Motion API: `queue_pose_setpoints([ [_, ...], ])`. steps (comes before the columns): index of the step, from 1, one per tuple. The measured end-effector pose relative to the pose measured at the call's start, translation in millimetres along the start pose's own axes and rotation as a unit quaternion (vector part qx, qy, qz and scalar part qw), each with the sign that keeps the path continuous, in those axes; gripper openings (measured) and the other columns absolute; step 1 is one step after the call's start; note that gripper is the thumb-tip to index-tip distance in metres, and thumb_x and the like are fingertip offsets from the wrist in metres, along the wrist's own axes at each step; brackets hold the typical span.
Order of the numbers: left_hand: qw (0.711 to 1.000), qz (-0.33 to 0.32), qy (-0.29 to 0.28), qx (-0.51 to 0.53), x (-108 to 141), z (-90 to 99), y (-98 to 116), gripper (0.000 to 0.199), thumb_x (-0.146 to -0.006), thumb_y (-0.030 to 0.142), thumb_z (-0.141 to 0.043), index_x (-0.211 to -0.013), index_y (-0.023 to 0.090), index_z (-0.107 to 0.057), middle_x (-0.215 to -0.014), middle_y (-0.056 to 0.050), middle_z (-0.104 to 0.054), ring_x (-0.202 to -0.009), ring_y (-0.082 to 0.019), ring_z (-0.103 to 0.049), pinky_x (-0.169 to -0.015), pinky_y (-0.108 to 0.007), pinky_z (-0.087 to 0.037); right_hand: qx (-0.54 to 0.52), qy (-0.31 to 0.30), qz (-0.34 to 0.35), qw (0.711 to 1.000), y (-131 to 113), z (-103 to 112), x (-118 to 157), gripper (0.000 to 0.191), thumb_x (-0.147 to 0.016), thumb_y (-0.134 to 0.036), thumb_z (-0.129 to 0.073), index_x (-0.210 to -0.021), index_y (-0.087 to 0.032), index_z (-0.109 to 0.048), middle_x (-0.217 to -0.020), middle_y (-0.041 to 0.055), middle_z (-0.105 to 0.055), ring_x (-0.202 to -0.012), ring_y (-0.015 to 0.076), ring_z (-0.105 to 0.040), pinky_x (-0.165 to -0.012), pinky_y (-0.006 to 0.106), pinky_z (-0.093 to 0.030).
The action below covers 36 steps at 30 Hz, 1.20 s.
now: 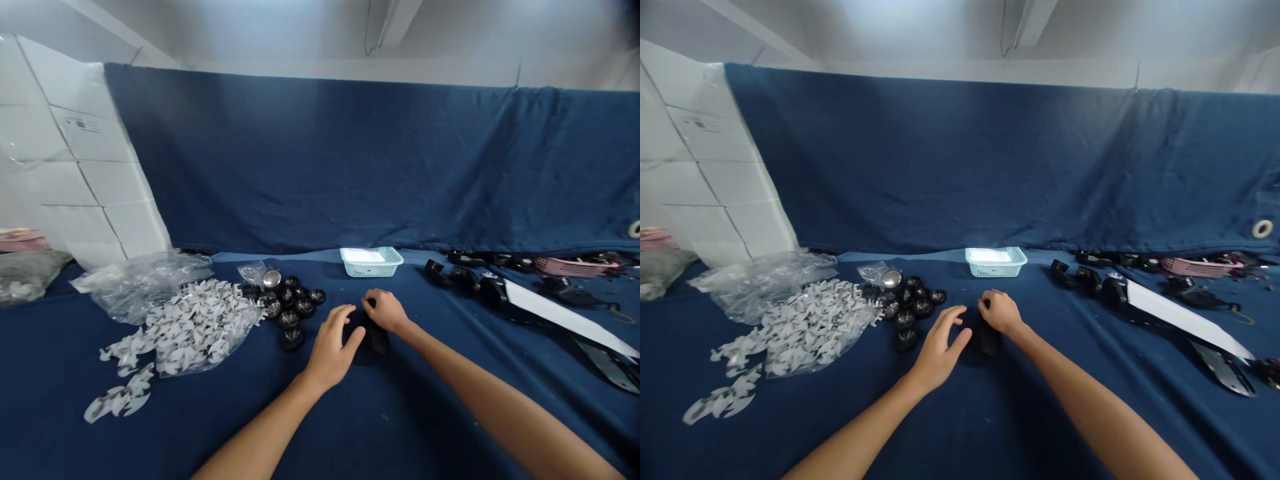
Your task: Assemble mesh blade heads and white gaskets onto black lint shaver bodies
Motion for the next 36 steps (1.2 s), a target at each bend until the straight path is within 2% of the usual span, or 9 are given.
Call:
queue_pose_setpoints([
  [3, 0.994, 0.071, 0.031, 0.077, -4, 1.8, -13, 0.053, -0.090, 0.054, -0.051, -0.134, 0.025, -0.043, -0.139, -0.012, -0.046, -0.111, -0.025, -0.057, -0.093, -0.042, -0.048, -0.052, 0.105, 0.031, 0.993, -12, 27, 12, 0.021, -0.094, -0.033, -0.056, -0.105, -0.016, -0.062, -0.103, 0.0047, -0.065, -0.087, 0.0173, -0.064, -0.078, 0.037, -0.055],
  [5, 0.984, 0.118, 0.015, 0.133, -4, -4.5, -20, 0.058, -0.090, 0.063, -0.044, -0.133, 0.024, -0.043, -0.132, -0.014, -0.052, -0.102, -0.025, -0.062, -0.077, -0.038, -0.055, -0.093, 0.158, 0.073, 0.980, -29, 35, 28, 0.017, -0.094, -0.031, -0.055, -0.098, -0.016, -0.063, -0.100, 0.0043, -0.065, -0.089, 0.0174, -0.063, -0.081, 0.038, -0.053],
  [9, 0.961, 0.191, -0.054, 0.190, 6, -24.2, -26, 0.076, -0.088, 0.075, -0.024, -0.112, 0.013, -0.061, -0.092, -0.014, -0.069, -0.072, -0.023, -0.068, -0.057, -0.033, -0.055, -0.179, 0.179, 0.174, 0.952, -72, 25, 59, 0.010, -0.089, -0.021, -0.056, -0.082, -0.021, -0.063, -0.088, 0.0041, -0.066, -0.087, 0.0182, -0.062, -0.082, 0.037, -0.053],
  [13, 0.957, 0.223, -0.050, 0.180, 17, -30.3, -28, 0.086, -0.086, 0.078, -0.015, -0.107, 0.010, -0.061, -0.066, -0.010, -0.066, -0.047, -0.021, -0.063, -0.043, -0.031, -0.050, -0.250, 0.183, 0.205, 0.929, -91, 17, 70, 0.010, -0.085, -0.016, -0.057, -0.084, -0.023, -0.064, -0.086, 0.0052, -0.066, -0.083, 0.0203, -0.061, -0.079, 0.038, -0.052],
  [16, 0.972, 0.190, 0.003, 0.141, 18, -20.6, -21, 0.078, -0.090, 0.074, -0.017, -0.110, 0.011, -0.059, -0.065, -0.007, -0.066, -0.045, -0.021, -0.062, -0.043, -0.033, -0.050, -0.296, 0.179, 0.184, 0.920, -92, 17, 72, 0.013, -0.087, -0.018, -0.055, -0.094, -0.023, -0.064, -0.094, 0.0067, -0.064, -0.091, 0.0223, -0.060, -0.084, 0.041, -0.050],
  [20, 0.993, 0.065, 0.091, 0.039, 10, 11.5, -1, 0.051, -0.090, 0.062, -0.041, -0.106, 0.017, -0.059, -0.094, -0.008, -0.069, -0.085, -0.023, -0.067, -0.080, -0.037, -0.053, -0.366, 0.152, 0.106, 0.912, -84, 8, 73, 0.028, -0.094, -0.030, -0.046, -0.120, -0.025, -0.054, -0.119, 0.0083, -0.059, -0.113, 0.0244, -0.054, -0.098, 0.044, -0.043],
  [24, 0.991, -0.038, 0.097, -0.086, 4, 32.1, 11, 0.051, -0.073, 0.056, -0.068, -0.109, 0.021, -0.061, -0.105, -0.009, -0.066, -0.101, -0.029, -0.061, -0.094, -0.042, -0.046, -0.430, 0.099, 0.014, 0.897, -68, -13, 68, 0.038, -0.101, -0.038, -0.024, -0.110, -0.024, -0.059, -0.099, 0.0046, -0.066, -0.092, 0.0214, -0.062, -0.082, 0.037, -0.051],
  [29, 0.976, -0.094, 0.054, -0.191, 5, 24.5, 11, 0.054, -0.069, 0.056, -0.072, -0.109, 0.020, -0.063, -0.100, -0.012, -0.066, -0.093, -0.031, -0.063, -0.091, -0.045, -0.047, -0.466, 0.072, -0.043, 0.881, -55, -25, 66, 0.044, -0.099, -0.045, -0.025, -0.085, -0.025, -0.061, -0.076, 0.0009, -0.064, -0.071, 0.0197, -0.059, -0.067, 0.033, -0.051],
  [36, 0.970, -0.124, 0.011, -0.210, 8, 9.4, 9, 0.066, -0.063, 0.060, -0.076, -0.114, 0.022, -0.057, -0.106, -0.011, -0.064, -0.100, -0.031, -0.060, -0.094, -0.045, -0.045, -0.453, 0.112, -0.046, 0.883, -50, -6, 80, 0.042, -0.097, -0.047, -0.031, -0.085, -0.024, -0.064, -0.080, 0.0019, -0.063, -0.078, 0.0207, -0.055, -0.072, 0.033, -0.044],
])
Point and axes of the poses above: each hand's wrist, its own x-axis away from the middle knuckle, its own z-axis out of the back of the hand, y = z × x, the point moved 7 cm from there along -x, towards the middle knuckle
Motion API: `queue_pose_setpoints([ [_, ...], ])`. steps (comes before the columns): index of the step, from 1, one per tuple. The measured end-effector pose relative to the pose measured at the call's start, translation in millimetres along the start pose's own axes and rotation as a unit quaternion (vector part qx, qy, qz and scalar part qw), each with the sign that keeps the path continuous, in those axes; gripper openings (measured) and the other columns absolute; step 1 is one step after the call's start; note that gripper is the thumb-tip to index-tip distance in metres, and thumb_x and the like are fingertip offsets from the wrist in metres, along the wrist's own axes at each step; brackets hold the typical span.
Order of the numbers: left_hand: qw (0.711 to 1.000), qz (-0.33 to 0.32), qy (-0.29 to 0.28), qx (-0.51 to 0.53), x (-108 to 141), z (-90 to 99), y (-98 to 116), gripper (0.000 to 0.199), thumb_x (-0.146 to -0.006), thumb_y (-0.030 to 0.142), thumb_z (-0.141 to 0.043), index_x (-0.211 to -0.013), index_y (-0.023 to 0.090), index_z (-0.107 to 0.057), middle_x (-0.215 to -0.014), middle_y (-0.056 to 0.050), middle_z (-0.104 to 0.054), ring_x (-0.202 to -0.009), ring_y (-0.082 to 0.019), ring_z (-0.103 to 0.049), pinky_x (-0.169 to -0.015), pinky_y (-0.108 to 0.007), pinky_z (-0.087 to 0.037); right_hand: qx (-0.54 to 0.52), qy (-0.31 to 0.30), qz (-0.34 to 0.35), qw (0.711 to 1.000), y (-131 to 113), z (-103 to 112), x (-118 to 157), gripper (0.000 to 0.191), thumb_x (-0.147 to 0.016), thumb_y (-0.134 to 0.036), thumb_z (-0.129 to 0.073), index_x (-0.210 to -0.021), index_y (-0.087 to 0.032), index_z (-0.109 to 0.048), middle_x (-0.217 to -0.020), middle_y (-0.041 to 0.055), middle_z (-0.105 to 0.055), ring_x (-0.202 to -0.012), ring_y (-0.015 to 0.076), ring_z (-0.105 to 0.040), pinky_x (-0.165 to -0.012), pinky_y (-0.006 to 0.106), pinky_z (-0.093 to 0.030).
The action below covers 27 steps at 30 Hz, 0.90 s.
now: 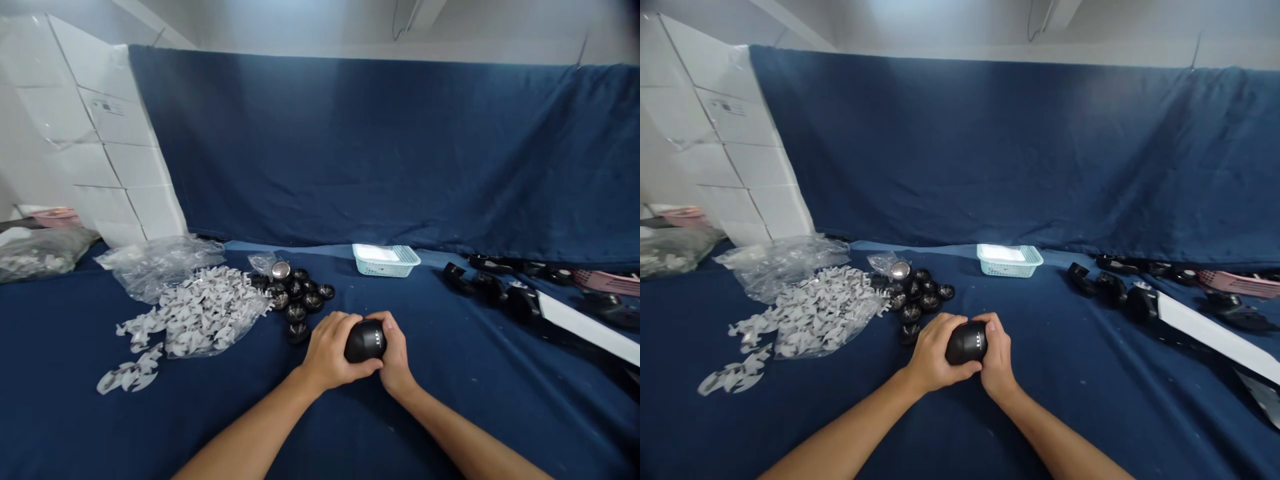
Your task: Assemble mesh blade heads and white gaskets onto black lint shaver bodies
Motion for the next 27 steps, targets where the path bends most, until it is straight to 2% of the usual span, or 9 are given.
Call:
queue_pose_setpoints([
  [4, 0.999, 0.033, -0.015, 0.020, 1, -6.5, -6, 0.075, -0.058, 0.053, -0.084, -0.116, 0.022, -0.049, -0.111, -0.010, -0.061, -0.101, -0.029, -0.059, -0.092, -0.044, -0.046, -0.010, -0.007, 0.008, 1.000, -2, 5, -10, 0.036, -0.094, -0.046, -0.040, -0.087, -0.023, -0.067, -0.084, 0.0025, -0.065, -0.083, 0.0216, -0.057, -0.076, 0.033, -0.043],
  [8, 0.996, 0.069, -0.037, 0.035, 3, -8.9, -10, 0.078, -0.054, 0.050, -0.087, -0.113, 0.020, -0.046, -0.110, -0.011, -0.061, -0.099, -0.029, -0.060, -0.087, -0.042, -0.048, -0.040, -0.048, -0.002, 0.998, -4, 6, -24, 0.031, -0.089, -0.044, -0.051, -0.087, -0.022, -0.072, -0.086, 0.0034, -0.070, -0.084, 0.0229, -0.060, -0.077, 0.033, -0.043],
  [12, 0.989, 0.086, -0.083, 0.084, 2, -5.5, -7, 0.071, -0.053, 0.054, -0.087, -0.106, 0.021, -0.052, -0.105, -0.007, -0.064, -0.094, -0.026, -0.060, -0.081, -0.035, -0.048, -0.075, -0.086, -0.028, 0.993, -5, 6, -27, 0.029, -0.086, -0.042, -0.055, -0.086, -0.021, -0.075, -0.082, 0.0045, -0.072, -0.081, 0.0236, -0.062, -0.076, 0.034, -0.045],
  [15, 0.978, 0.098, -0.121, 0.141, -1, -2.7, -5, 0.060, -0.057, 0.053, -0.085, -0.099, 0.019, -0.058, -0.097, -0.003, -0.065, -0.088, -0.023, -0.060, -0.077, -0.031, -0.046, -0.109, -0.100, -0.058, 0.987, -4, 3, -25, 0.032, -0.087, -0.042, -0.050, -0.085, -0.021, -0.074, -0.076, 0.0048, -0.071, -0.071, 0.0228, -0.062, -0.067, 0.033, -0.047],
  [17, 0.972, 0.098, -0.141, 0.158, -3, -2.0, -4, 0.054, -0.060, 0.052, -0.083, -0.097, 0.018, -0.062, -0.094, -0.002, -0.066, -0.087, -0.023, -0.061, -0.077, -0.030, -0.046, -0.132, -0.104, -0.073, 0.983, -5, 0, -23, 0.034, -0.088, -0.041, -0.045, -0.083, -0.021, -0.073, -0.075, 0.0047, -0.070, -0.069, 0.0227, -0.062, -0.065, 0.034, -0.048],
  [20, 0.963, 0.091, -0.184, 0.175, -1, -5.9, -2, 0.050, -0.061, 0.050, -0.084, -0.094, 0.017, -0.068, -0.091, -0.002, -0.069, -0.088, -0.024, -0.063, -0.075, -0.029, -0.048, -0.154, -0.119, -0.078, 0.978, -15, -8, -20, 0.036, -0.087, -0.039, -0.044, -0.073, -0.021, -0.072, -0.075, 0.0060, -0.069, -0.087, 0.0262, -0.062, -0.079, 0.036, -0.049],
  [22, 0.954, 0.068, -0.226, 0.187, 1, -10.4, 2, 0.045, -0.060, 0.048, -0.084, -0.089, 0.016, -0.069, -0.087, -0.002, -0.070, -0.086, -0.024, -0.065, -0.074, -0.028, -0.049, -0.163, -0.151, -0.085, 0.971, -24, -16, -16, 0.037, -0.085, -0.037, -0.045, -0.067, -0.020, -0.072, -0.074, 0.0076, -0.069, -0.093, 0.0279, -0.061, -0.085, 0.038, -0.048],
  [24, 0.946, 0.041, -0.259, 0.191, 3, -12.7, 8, 0.044, -0.059, 0.046, -0.085, -0.088, 0.016, -0.070, -0.086, -0.002, -0.069, -0.084, -0.024, -0.066, -0.076, -0.030, -0.050, -0.170, -0.187, -0.097, 0.963, -32, -23, -12, 0.037, -0.084, -0.036, -0.045, -0.065, -0.019, -0.072, -0.075, 0.0085, -0.070, -0.086, 0.0276, -0.063, -0.082, 0.039, -0.049],
  [27, 0.943, 0.022, -0.270, 0.191, 2, -12.1, 12, 0.053, -0.055, 0.042, -0.087, -0.098, 0.018, -0.068, -0.093, -0.003, -0.069, -0.087, -0.024, -0.065, -0.077, -0.031, -0.052, -0.180, -0.208, -0.111, 0.955, -37, -28, -8, 0.036, -0.084, -0.036, -0.045, -0.066, -0.018, -0.071, -0.075, 0.0081, -0.070, -0.080, 0.0260, -0.063, -0.081, 0.039, -0.050],
])
Point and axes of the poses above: each hand's wrist, its own x-axis away from the middle knuckle, its own z-axis out of the back of the hand, y = z × x, the point moved 7 cm from there along -x, towards the middle knuckle
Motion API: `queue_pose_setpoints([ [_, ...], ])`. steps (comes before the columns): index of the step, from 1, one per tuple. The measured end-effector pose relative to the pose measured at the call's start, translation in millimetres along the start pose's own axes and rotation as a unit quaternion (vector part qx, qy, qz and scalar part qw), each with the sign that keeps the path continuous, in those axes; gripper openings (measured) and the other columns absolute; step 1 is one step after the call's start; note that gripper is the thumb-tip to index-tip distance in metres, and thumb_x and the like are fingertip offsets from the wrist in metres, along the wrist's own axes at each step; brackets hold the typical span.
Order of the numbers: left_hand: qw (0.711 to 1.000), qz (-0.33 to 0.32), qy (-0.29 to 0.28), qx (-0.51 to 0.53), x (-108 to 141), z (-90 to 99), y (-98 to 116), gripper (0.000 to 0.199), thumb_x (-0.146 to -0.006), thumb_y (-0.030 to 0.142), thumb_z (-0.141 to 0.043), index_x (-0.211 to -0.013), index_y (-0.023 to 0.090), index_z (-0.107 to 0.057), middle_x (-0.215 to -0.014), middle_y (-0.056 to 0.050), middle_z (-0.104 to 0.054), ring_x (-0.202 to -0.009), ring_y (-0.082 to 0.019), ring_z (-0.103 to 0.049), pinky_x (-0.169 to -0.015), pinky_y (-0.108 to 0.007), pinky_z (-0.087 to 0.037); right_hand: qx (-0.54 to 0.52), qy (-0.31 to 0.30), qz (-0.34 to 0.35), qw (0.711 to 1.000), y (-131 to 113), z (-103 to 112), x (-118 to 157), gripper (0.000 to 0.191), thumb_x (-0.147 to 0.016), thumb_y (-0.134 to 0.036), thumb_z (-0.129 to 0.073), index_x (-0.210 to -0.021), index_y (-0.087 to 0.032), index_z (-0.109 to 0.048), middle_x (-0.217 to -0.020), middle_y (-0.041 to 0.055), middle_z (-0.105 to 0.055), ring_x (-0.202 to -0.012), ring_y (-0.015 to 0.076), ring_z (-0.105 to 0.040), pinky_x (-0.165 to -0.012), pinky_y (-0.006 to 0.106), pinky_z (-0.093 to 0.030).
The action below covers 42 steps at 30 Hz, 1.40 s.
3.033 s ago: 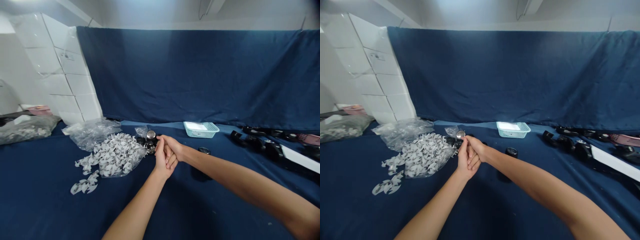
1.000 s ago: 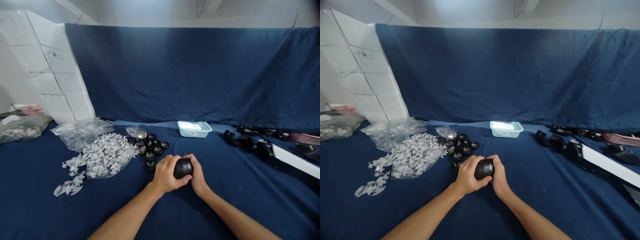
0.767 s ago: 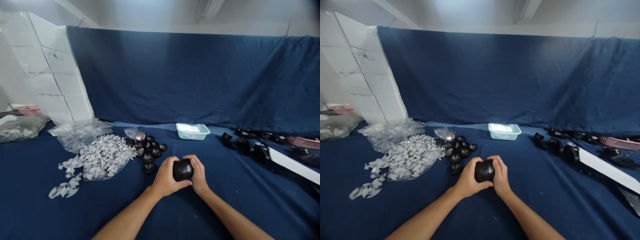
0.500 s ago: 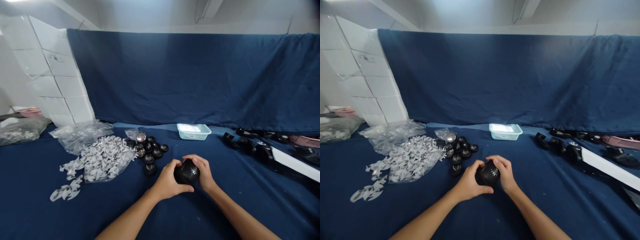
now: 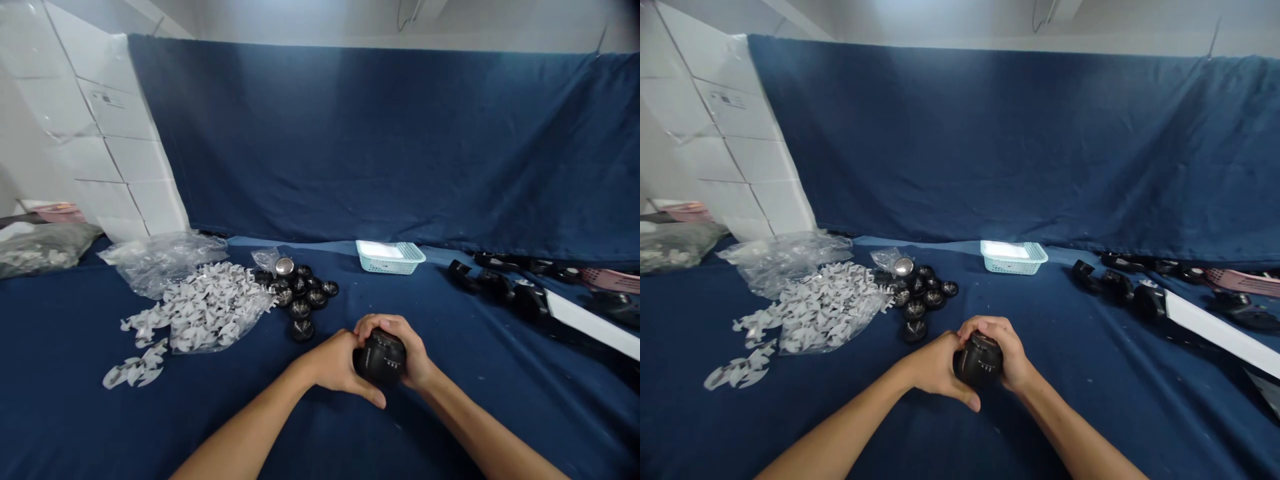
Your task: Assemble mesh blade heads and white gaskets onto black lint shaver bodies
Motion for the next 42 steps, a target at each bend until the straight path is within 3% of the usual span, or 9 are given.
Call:
queue_pose_setpoints([
  [5, 1.000, 0.001, 0.013, -0.010, -2, -2.5, 0, 0.055, -0.056, 0.040, -0.087, -0.102, 0.018, -0.066, -0.095, -0.005, -0.068, -0.090, -0.026, -0.065, -0.075, -0.033, -0.054, -0.006, 0.002, -0.010, 1.000, 0, -2, -3, 0.038, -0.087, -0.035, -0.044, -0.067, -0.018, -0.071, -0.074, 0.0078, -0.070, -0.084, 0.0259, -0.065, -0.084, 0.038, -0.049],
  [10, 0.999, 0.023, 0.035, -0.014, -2, -7.4, -8, 0.052, -0.061, 0.042, -0.084, -0.102, 0.018, -0.066, -0.094, -0.004, -0.071, -0.087, -0.025, -0.067, -0.075, -0.032, -0.054, 0.002, 0.004, -0.016, 1.000, 0, 2, -3, 0.040, -0.088, -0.040, -0.046, -0.068, -0.018, -0.072, -0.075, 0.0079, -0.073, -0.077, 0.0248, -0.066, -0.077, 0.037, -0.051],
  [16, 0.985, 0.004, 0.070, -0.159, 1, -13.0, -3, 0.040, -0.070, 0.047, -0.078, -0.097, 0.020, -0.066, -0.093, -0.003, -0.073, -0.081, -0.022, -0.069, -0.072, -0.030, -0.054, 0.001, 0.025, -0.028, 0.999, 6, 8, -2, 0.045, -0.090, -0.047, -0.045, -0.075, -0.018, -0.075, -0.080, 0.0084, -0.075, -0.080, 0.0244, -0.068, -0.078, 0.037, -0.051],
  [20, 0.966, 0.008, 0.107, -0.233, -1, -7.6, -3, 0.026, -0.072, 0.027, -0.072, -0.096, 0.020, -0.066, -0.098, -0.006, -0.072, -0.093, -0.027, -0.066, -0.086, -0.037, -0.049, -0.009, 0.074, -0.039, 0.996, 17, 20, -4, 0.042, -0.091, -0.049, -0.046, -0.082, -0.019, -0.075, -0.089, 0.0075, -0.076, -0.084, 0.0226, -0.067, -0.081, 0.035, -0.049],
  [24, 0.932, 0.049, 0.151, -0.325, 0, 8.3, -15, 0.033, -0.065, 0.011, -0.067, -0.097, 0.016, -0.066, -0.099, -0.013, -0.068, -0.099, -0.034, -0.060, -0.092, -0.049, -0.041, -0.018, 0.094, -0.051, 0.994, 34, 25, -4, 0.043, -0.093, -0.053, -0.043, -0.094, -0.021, -0.073, -0.103, 0.0068, -0.073, -0.097, 0.0238, -0.064, -0.088, 0.036, -0.047],
  [27, 0.911, 0.065, 0.162, -0.375, 2, 14.9, -21, 0.037, -0.062, 0.006, -0.066, -0.098, 0.017, -0.067, -0.103, -0.012, -0.066, -0.103, -0.033, -0.057, -0.097, -0.048, -0.037, -0.029, 0.074, -0.065, 0.995, 46, 22, -3, 0.033, -0.087, -0.050, -0.058, -0.108, -0.026, -0.067, -0.112, 0.0045, -0.070, -0.108, 0.0238, -0.060, -0.095, 0.038, -0.044],
  [31, 0.890, 0.086, 0.165, -0.416, 4, 14.2, -24, 0.033, -0.064, 0.010, -0.068, -0.096, 0.016, -0.067, -0.098, -0.012, -0.067, -0.097, -0.032, -0.058, -0.090, -0.046, -0.040, -0.045, 0.015, -0.083, 0.995, 55, 19, -2, 0.050, -0.070, -0.036, -0.080, -0.116, -0.029, -0.062, -0.115, 0.0035, -0.068, -0.112, 0.0248, -0.058, -0.100, 0.040, -0.040],
  [36, 0.876, 0.093, 0.163, -0.444, 3, 9.8, -22, 0.027, -0.069, 0.015, -0.069, -0.096, 0.015, -0.067, -0.096, -0.011, -0.067, -0.094, -0.030, -0.060, -0.086, -0.044, -0.043, -0.061, -0.022, -0.085, 0.994, 55, 22, -3, 0.043, -0.068, -0.033, -0.082, -0.108, -0.026, -0.067, -0.115, 0.0045, -0.067, -0.110, 0.0261, -0.057, -0.102, 0.041, -0.037],
  [42, 0.874, 0.063, 0.143, -0.460, 2, -0.1, -18, 0.028, -0.070, 0.019, -0.070, -0.097, 0.014, -0.068, -0.095, -0.012, -0.070, -0.093, -0.029, -0.062, -0.086, -0.043, -0.045, -0.095, -0.045, -0.097, 0.990, 54, 22, -2, 0.035, -0.067, -0.033, -0.078, -0.101, -0.027, -0.070, -0.130, 0.0059, -0.061, -0.119, 0.0312, -0.053, -0.100, 0.045, -0.037],
])
Point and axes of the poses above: each hand's wrist, its own x-axis away from the middle knuckle, its own z-axis out of the back of the hand, y = z × x, the point moved 7 cm from there along -x, towards the middle knuckle
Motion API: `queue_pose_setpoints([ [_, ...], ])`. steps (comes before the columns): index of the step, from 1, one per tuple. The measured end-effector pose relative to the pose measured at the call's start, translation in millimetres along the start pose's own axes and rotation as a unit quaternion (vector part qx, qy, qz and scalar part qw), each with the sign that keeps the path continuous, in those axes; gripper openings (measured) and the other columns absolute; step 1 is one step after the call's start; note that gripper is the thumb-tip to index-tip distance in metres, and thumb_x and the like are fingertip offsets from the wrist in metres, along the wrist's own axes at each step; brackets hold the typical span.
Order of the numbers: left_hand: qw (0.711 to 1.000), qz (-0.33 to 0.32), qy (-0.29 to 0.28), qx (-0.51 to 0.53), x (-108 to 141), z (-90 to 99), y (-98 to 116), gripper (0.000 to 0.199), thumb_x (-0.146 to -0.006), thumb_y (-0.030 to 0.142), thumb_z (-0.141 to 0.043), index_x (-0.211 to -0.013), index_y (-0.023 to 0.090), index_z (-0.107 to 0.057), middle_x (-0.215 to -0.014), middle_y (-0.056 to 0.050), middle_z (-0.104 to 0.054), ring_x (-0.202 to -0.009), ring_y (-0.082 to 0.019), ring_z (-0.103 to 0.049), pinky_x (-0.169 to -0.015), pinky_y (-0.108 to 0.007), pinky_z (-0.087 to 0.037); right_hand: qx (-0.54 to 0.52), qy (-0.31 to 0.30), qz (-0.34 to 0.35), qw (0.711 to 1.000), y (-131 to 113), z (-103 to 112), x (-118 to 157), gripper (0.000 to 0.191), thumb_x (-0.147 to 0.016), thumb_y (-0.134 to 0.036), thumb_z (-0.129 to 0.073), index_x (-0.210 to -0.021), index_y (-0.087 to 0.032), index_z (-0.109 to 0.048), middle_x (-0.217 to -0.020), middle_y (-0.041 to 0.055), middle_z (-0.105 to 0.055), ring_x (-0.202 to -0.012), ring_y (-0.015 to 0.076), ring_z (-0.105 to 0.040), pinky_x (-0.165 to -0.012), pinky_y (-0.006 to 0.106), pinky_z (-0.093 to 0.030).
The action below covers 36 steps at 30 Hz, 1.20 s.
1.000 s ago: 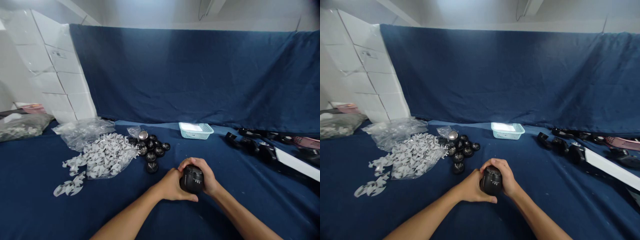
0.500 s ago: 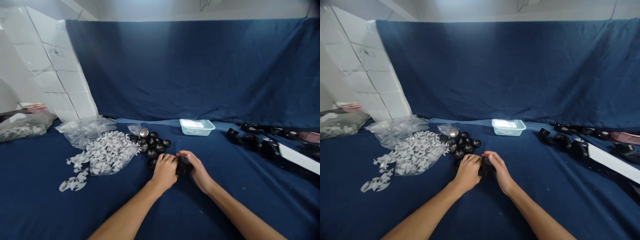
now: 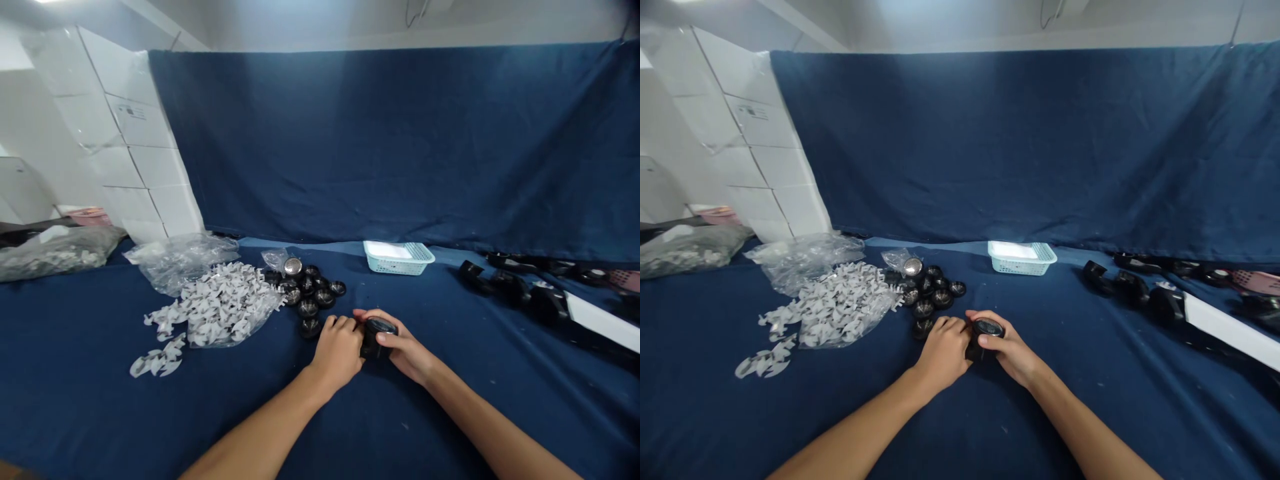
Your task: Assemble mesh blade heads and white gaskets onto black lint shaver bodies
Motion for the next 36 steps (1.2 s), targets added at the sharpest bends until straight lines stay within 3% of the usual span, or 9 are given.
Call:
queue_pose_setpoints([
  [6, 0.999, -0.042, 0.002, 0.015, 4, -6.0, 12, 0.028, -0.069, 0.030, -0.068, -0.091, 0.014, -0.068, -0.086, -0.008, -0.073, -0.081, -0.027, -0.066, -0.079, -0.038, -0.051, -0.018, 0.002, -0.009, 1.000, 0, -4, 5, 0.023, -0.068, -0.025, -0.069, -0.091, -0.023, -0.073, -0.135, 0.0068, -0.059, -0.126, 0.0325, -0.048, -0.105, 0.047, -0.032],
  [10, 0.998, -0.052, 0.018, 0.019, 4, -6.2, 13, 0.027, -0.069, 0.032, -0.065, -0.088, 0.014, -0.068, -0.082, -0.008, -0.073, -0.079, -0.028, -0.068, -0.078, -0.040, -0.053, -0.016, 0.003, -0.002, 1.000, -5, -7, 8, 0.026, -0.066, -0.021, -0.067, -0.091, -0.023, -0.074, -0.131, 0.0072, -0.062, -0.123, 0.0325, -0.050, -0.105, 0.048, -0.033],
  [22, 0.996, -0.060, 0.061, 0.030, 5, -7.2, 13, 0.023, -0.067, 0.032, -0.063, -0.080, 0.014, -0.068, -0.074, -0.009, -0.073, -0.069, -0.028, -0.070, -0.067, -0.039, -0.057, -0.005, -0.026, 0.027, 0.999, -14, -11, 7, 0.031, -0.060, -0.019, -0.067, -0.090, -0.023, -0.075, -0.111, 0.0060, -0.070, -0.137, 0.0326, -0.035, -0.113, 0.049, -0.021],
  [36, 0.992, -0.069, 0.094, 0.040, 7, -1.1, 17, 0.020, -0.062, 0.033, -0.064, -0.073, 0.017, -0.068, -0.064, -0.005, -0.071, -0.060, -0.026, -0.070, -0.060, -0.035, -0.057, -0.035, -0.076, 0.002, 0.996, -11, -18, 8, 0.034, -0.057, -0.023, -0.064, -0.090, -0.022, -0.075, -0.109, 0.0055, -0.070, -0.135, 0.0350, -0.039, -0.111, 0.050, -0.027],
])
Point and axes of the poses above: each hand's wrist, its own x-axis away from the middle knuckle, its own z-axis out of the back of the hand, y = z × x, the point moved 7 cm from there along -x, towards the middle knuckle
